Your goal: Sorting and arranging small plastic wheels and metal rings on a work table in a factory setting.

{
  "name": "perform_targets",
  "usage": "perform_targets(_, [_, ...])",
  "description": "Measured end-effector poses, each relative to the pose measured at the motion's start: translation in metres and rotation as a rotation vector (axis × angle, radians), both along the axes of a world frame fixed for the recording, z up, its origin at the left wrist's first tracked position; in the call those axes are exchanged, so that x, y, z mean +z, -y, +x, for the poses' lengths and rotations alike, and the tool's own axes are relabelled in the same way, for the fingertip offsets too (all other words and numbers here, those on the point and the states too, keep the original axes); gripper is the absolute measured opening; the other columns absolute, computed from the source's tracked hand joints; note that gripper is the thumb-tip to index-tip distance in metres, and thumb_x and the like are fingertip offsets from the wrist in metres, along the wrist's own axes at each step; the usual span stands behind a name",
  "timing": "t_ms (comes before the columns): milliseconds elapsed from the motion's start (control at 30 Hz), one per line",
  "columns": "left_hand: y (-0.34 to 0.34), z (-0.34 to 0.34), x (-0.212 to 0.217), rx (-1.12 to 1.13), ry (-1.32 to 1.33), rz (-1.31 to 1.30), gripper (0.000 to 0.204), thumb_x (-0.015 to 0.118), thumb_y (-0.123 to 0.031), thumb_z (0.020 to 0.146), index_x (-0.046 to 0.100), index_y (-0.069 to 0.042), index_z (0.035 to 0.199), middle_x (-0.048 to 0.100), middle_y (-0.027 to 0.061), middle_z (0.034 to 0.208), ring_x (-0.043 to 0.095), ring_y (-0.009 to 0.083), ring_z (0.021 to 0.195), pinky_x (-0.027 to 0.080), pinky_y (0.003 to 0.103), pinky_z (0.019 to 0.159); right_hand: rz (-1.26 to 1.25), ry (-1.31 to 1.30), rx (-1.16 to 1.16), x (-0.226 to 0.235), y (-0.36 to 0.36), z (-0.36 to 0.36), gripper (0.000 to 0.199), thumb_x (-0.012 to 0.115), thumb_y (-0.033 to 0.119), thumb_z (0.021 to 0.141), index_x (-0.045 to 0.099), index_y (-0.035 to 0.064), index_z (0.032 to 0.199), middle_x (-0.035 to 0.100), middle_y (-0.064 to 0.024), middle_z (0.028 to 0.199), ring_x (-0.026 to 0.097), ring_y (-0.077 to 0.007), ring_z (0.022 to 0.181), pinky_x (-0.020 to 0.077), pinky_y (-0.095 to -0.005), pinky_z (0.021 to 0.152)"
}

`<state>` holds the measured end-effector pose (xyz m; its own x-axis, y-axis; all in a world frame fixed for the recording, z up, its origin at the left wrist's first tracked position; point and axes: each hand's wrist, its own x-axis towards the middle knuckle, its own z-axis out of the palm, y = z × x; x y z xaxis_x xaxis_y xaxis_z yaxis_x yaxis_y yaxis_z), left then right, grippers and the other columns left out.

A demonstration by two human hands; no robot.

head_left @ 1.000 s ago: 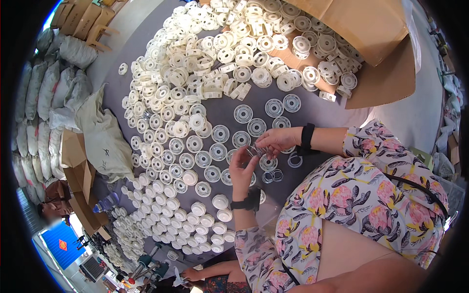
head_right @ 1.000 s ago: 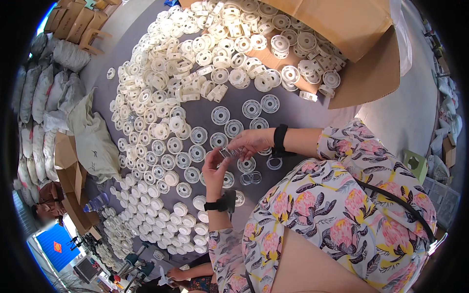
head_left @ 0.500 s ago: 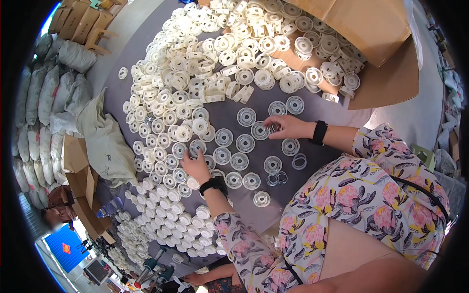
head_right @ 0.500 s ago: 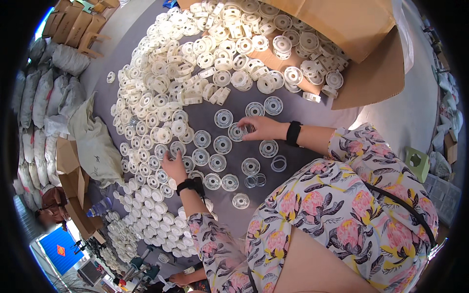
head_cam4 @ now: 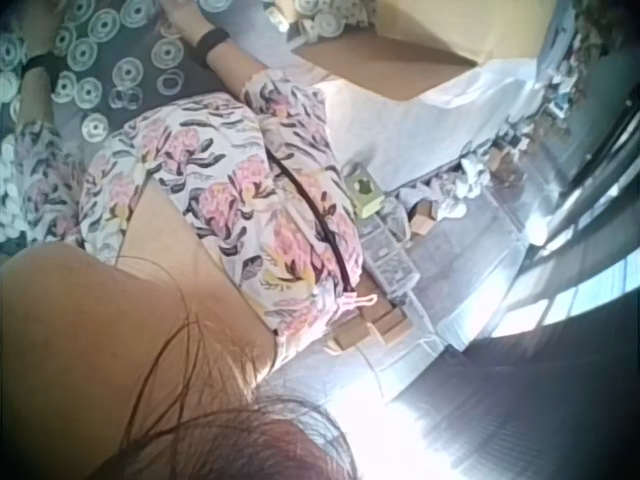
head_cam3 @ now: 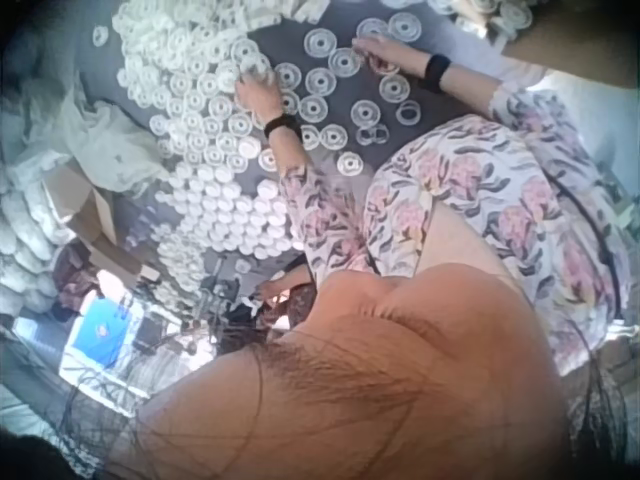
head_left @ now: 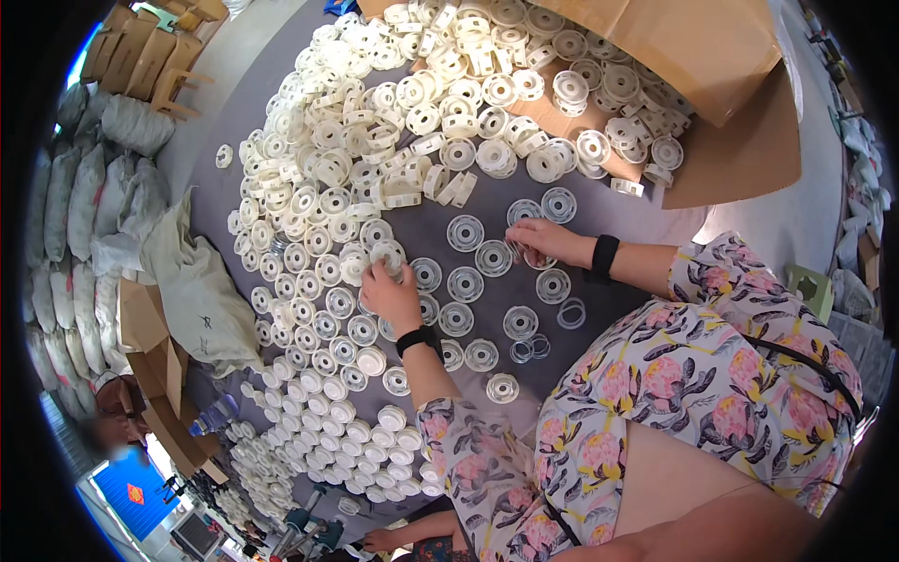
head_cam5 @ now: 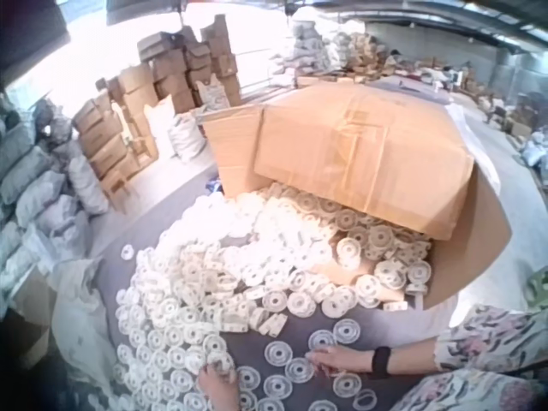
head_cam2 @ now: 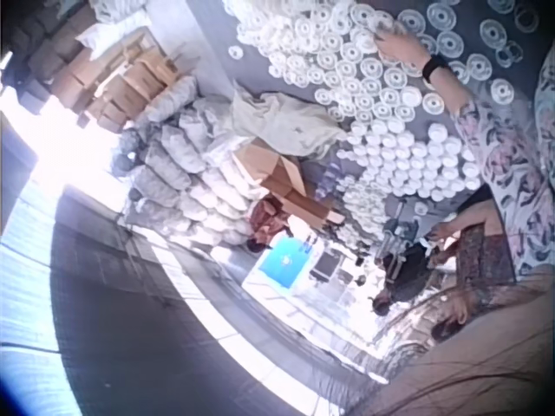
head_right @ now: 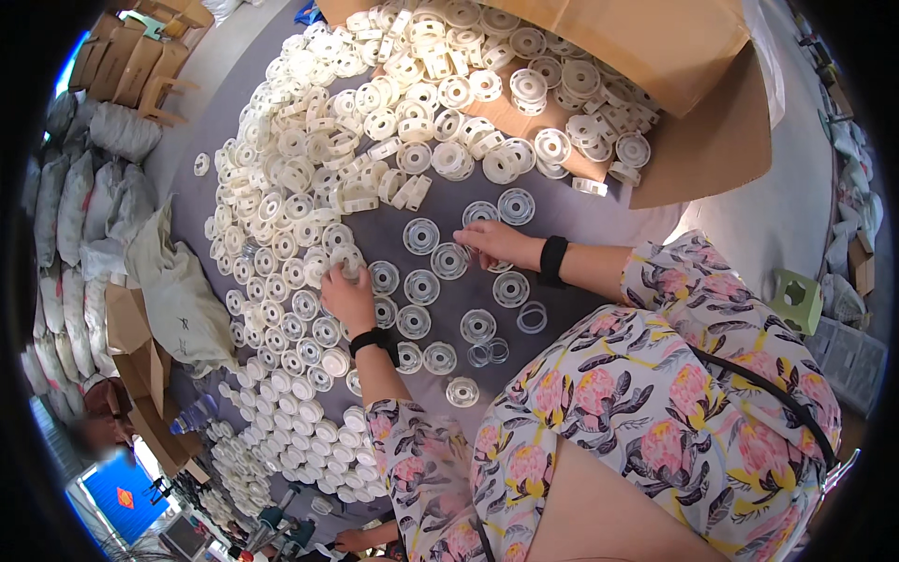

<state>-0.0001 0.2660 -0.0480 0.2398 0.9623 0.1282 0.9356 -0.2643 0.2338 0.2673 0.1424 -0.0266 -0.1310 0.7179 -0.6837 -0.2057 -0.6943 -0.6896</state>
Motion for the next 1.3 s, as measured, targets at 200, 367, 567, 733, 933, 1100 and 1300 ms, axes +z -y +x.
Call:
perform_targets(200, [-0.003,0.016,0.007,0.065,0.096,0.015,0.058,0.071,-0.031,0.070,0.047,-0.010,0.118,0.052,0.0142,0.115,0.049,0.0302,0.107,0.038,0.043,0.088,-0.064,-0.002,-0.042,0.006,0.003,-0.002,0.033,0.058,0.036,0.085,0.053,0.0073,0.100,0.054,0.0001,0.074,0.053,-0.0073,0.056,0.0400,-0.0195,0.047])
perform_targets(367, [-0.010,0.023,0.005,-0.045,-0.149,0.024,0.069,0.071,-0.031,0.069,0.040,-0.012,0.128,0.050,0.0133,0.116,0.047,0.0308,0.107,0.039,0.043,0.087,-0.030,-0.021,-0.046,-0.006,0.013,-0.003,0.035,0.056,0.040,0.085,0.054,0.0082,0.099,0.057,-0.0012,0.077,0.053,-0.0071,0.057,0.0407,-0.0207,0.048])
perform_targets(567, [-0.009,0.047,0.009,-0.007,-0.293,-0.050,0.067,0.073,-0.035,0.063,0.045,-0.011,0.119,0.051,0.0121,0.102,0.049,0.0291,0.098,0.040,0.042,0.080,-0.058,-0.041,-0.079,-0.004,0.028,0.019,0.040,0.051,0.047,0.086,0.056,0.0083,0.096,0.059,-0.0033,0.076,0.052,-0.0073,0.056,0.0410,-0.0208,0.047])
perform_targets(733, [-0.002,0.047,0.000,0.059,-0.244,-0.049,0.066,0.073,-0.034,0.060,0.047,-0.006,0.113,0.052,0.0137,0.098,0.050,0.0308,0.095,0.040,0.042,0.080,-0.021,0.011,-0.056,-0.002,0.047,0.027,0.042,0.051,0.049,0.086,0.056,0.0084,0.095,0.057,-0.0009,0.071,0.049,-0.0069,0.053,0.0387,-0.0201,0.045])
perform_targets(933, [0.041,0.106,0.015,0.061,0.289,-0.055,0.070,0.071,-0.022,0.064,0.041,-0.001,0.124,0.051,0.0184,0.099,0.051,0.0332,0.096,0.042,0.040,0.082,-0.055,0.088,-0.271,-0.019,0.084,0.080,0.034,0.058,0.041,0.084,0.055,0.0084,0.094,0.054,0.0014,0.070,0.048,-0.0068,0.054,0.0375,-0.0204,0.046])
perform_targets(1100, [0.108,0.165,0.003,-0.030,1.105,-0.791,0.052,0.069,-0.016,0.075,0.045,-0.003,0.119,0.050,0.0103,0.104,0.053,0.0187,0.092,0.043,0.032,0.078,-0.089,0.052,-0.431,-0.041,0.107,0.102,0.033,0.062,0.038,0.081,0.055,0.0083,0.092,0.054,0.0016,0.072,0.049,-0.0062,0.057,0.0376,-0.0202,0.047])
perform_targets(1300, [0.168,0.211,-0.033,-0.423,0.419,-0.416,0.064,0.073,-0.015,0.067,0.041,-0.002,0.120,0.053,0.0140,0.111,0.055,0.0322,0.096,0.041,0.041,0.084,0.154,0.339,-0.378,-0.064,0.125,0.114,0.039,0.065,0.036,0.078,0.056,0.0041,0.098,0.055,-0.0020,0.072,0.054,-0.0147,0.061,0.0455,-0.0279,0.056])
